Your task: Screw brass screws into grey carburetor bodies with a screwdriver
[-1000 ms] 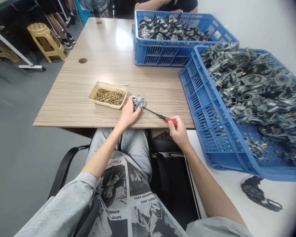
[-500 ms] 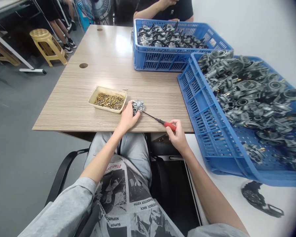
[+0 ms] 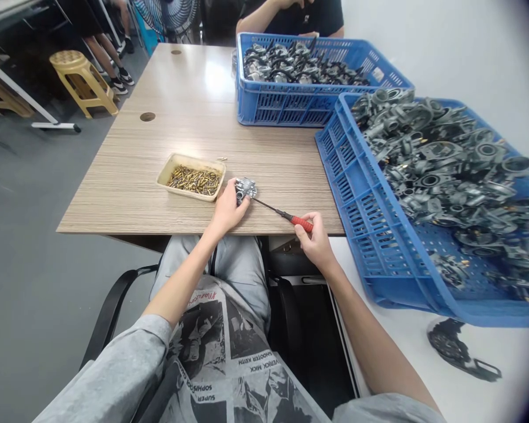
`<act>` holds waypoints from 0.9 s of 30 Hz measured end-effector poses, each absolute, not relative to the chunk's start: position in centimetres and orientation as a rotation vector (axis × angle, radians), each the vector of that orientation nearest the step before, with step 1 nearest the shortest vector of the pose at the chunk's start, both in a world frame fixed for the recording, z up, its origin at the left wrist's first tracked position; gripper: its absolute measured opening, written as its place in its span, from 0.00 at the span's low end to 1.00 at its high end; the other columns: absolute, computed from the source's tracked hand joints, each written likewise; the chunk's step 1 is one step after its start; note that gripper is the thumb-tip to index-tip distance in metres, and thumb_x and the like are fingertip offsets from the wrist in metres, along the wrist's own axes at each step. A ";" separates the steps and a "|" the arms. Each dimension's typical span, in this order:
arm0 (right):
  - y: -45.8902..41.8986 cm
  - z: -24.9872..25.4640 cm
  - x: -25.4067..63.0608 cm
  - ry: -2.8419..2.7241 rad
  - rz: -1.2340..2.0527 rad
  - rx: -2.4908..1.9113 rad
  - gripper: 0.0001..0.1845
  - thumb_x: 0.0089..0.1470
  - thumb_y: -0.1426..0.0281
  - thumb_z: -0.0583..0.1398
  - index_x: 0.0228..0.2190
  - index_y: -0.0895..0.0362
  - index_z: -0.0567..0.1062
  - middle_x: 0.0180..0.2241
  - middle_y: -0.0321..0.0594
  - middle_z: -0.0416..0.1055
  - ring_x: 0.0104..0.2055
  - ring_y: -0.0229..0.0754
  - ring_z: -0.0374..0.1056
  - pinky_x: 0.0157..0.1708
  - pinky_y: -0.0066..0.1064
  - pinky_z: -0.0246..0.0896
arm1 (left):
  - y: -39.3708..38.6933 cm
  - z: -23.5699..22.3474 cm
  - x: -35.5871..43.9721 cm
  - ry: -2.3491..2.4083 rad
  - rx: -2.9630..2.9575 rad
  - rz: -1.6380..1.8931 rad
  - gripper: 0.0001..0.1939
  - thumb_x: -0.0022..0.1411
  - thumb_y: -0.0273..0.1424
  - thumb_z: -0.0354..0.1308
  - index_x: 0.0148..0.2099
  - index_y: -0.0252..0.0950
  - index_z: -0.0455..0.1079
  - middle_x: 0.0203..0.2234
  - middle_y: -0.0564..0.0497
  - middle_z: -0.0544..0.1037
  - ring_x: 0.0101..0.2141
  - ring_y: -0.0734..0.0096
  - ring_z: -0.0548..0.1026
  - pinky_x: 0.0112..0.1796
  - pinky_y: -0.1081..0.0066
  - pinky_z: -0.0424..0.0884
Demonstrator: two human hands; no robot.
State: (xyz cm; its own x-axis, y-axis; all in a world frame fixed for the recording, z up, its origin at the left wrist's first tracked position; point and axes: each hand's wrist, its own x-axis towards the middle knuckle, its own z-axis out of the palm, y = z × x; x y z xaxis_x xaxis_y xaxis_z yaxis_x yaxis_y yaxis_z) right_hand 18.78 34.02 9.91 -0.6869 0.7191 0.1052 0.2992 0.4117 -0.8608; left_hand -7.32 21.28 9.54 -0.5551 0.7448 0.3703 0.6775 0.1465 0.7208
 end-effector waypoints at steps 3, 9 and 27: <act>34.1 9.7 18.8 -2.207 1.178 -0.896 0.17 0.67 0.50 0.56 0.40 0.50 0.64 0.26 0.33 0.61 0.23 0.41 0.58 0.23 0.34 0.54 | 21.2 9.7 -7.3 2.326 1.448 1.379 0.25 0.69 0.36 0.57 0.64 0.35 0.58 0.54 0.38 0.77 0.52 0.54 0.77 0.55 0.57 0.73; 34.0 10.0 18.8 -2.195 1.242 -0.871 0.18 0.64 0.53 0.60 0.46 0.50 0.62 0.26 0.32 0.62 0.22 0.41 0.59 0.23 0.35 0.56 | 21.1 10.1 -7.2 2.330 1.444 1.346 0.25 0.69 0.35 0.57 0.63 0.34 0.57 0.55 0.37 0.77 0.53 0.52 0.77 0.55 0.55 0.72; 34.3 9.5 18.9 -2.204 1.195 -0.912 0.16 0.67 0.51 0.57 0.40 0.50 0.64 0.25 0.32 0.60 0.23 0.42 0.58 0.23 0.34 0.54 | 21.2 9.6 -7.3 2.319 1.461 1.412 0.24 0.69 0.36 0.58 0.63 0.37 0.58 0.53 0.39 0.77 0.52 0.54 0.77 0.54 0.56 0.73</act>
State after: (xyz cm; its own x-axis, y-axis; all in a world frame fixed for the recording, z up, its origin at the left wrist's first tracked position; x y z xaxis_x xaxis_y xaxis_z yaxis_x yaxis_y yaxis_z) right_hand 18.86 34.27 9.47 -0.6687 0.7384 0.0876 0.3293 0.3997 -0.8554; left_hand -7.27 21.21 9.55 -0.5496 0.7388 0.3899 0.6855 0.1322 0.7159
